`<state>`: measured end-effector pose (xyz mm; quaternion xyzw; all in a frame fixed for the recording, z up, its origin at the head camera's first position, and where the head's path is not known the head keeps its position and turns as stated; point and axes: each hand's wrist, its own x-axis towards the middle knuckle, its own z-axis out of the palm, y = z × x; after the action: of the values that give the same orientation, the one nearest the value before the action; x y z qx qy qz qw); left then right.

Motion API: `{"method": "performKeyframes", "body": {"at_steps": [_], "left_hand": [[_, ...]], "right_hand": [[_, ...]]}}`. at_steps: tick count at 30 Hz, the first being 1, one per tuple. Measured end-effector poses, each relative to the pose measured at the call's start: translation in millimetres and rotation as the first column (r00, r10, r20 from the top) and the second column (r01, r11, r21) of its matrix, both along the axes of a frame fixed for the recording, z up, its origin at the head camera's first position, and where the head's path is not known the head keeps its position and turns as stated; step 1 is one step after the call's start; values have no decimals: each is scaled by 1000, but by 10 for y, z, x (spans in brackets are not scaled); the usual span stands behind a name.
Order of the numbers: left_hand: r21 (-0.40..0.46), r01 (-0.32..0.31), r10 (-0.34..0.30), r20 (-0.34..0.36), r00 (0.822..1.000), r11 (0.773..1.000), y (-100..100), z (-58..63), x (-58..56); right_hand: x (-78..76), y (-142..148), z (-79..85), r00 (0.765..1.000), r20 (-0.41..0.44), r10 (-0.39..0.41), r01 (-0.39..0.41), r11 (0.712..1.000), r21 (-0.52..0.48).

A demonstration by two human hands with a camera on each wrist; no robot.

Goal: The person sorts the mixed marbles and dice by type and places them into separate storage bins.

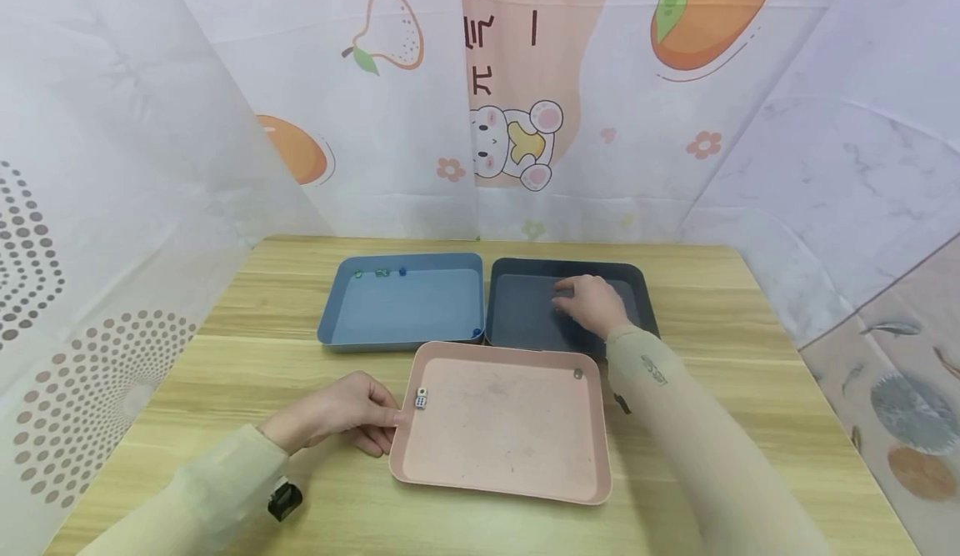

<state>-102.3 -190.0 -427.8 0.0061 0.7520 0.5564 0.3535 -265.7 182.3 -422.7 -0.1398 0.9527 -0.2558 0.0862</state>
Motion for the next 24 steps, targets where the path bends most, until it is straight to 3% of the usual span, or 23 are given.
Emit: {"method": "performKeyframes", "body": {"at_steps": [5, 14, 20, 24], "left_hand": [[-5, 5, -5, -3, 1000, 1000, 12, 6, -7], [3, 13, -13, 19, 1000, 1000, 23, 31, 0], [25, 38, -39, 25, 999, 999, 11, 50, 8], [45, 33, -35, 38, 999, 998, 12, 58, 17]], "right_hand": [[99, -115, 70, 999, -5, 50, -50, 994, -95], [369, -505, 181, 984, -23, 175, -177, 972, -152], [561, -763, 246, 958, -4, 286, -281, 939, -197], [651, -895, 259, 929, -47, 367, -369, 908, -196]]}}
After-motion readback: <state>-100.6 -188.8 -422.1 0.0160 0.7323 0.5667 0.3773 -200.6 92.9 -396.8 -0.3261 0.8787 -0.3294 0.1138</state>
